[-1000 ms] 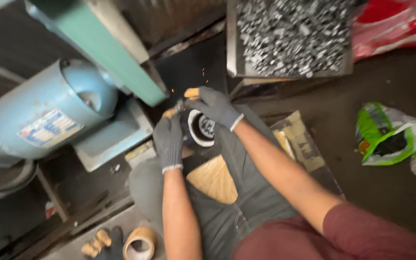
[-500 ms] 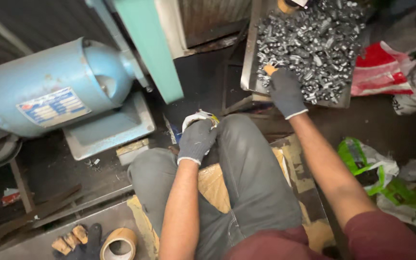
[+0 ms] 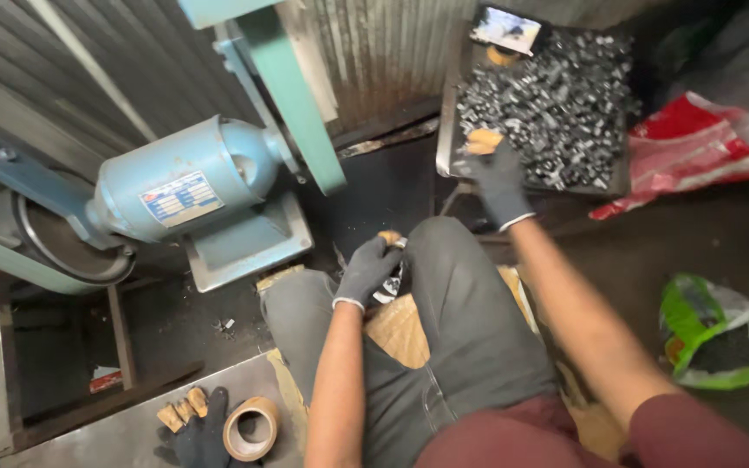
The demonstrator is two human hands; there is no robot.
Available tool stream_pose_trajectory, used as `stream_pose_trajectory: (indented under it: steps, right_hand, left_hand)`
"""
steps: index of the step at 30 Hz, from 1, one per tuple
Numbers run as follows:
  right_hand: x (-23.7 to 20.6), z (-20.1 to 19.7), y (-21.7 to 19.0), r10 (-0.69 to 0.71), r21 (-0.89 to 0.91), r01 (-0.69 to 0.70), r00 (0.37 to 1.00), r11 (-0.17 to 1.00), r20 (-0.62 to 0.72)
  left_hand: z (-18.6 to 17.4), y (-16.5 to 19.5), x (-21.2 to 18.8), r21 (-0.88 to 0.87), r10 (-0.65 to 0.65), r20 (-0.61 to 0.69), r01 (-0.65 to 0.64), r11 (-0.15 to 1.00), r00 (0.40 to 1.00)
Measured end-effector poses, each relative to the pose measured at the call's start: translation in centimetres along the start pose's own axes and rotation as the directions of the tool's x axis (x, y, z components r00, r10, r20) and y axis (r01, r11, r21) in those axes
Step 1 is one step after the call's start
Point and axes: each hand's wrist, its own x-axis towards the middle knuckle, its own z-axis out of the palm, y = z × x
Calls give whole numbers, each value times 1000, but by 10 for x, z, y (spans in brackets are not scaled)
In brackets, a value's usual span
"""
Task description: The person sits on the floor and sharpens small metal workpieces against a running belt grinder, holding each piece by hand to grind its edges, producing sparks, then placing finished pieces into a tray of similar parts. They handle several pieces one at a time throughout the episode.
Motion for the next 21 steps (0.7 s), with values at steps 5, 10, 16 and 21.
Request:
stream_pose_trajectory:
  steps: [5, 10, 16, 21]
  right_hand:
    - [-113, 74, -21, 220, -23, -220, 947, 975, 234]
    - [-137, 97, -25, 269, -367, -31, 738, 930, 619]
    - [-131, 82, -22, 249, 80, -343, 804, 936, 540]
    - [-130, 83, -14, 332, 345, -524, 811, 779, 482]
  left_hand:
    - [26, -5, -2, -656, -293, 111, 291, 696, 950]
    - [21, -23, -19, -66, -382, -65, 378, 923, 922]
    - [24, -13, -20, -223, -273, -4, 265, 938, 962]
    - [18, 16, -24, -633, -288, -19, 212, 745, 957]
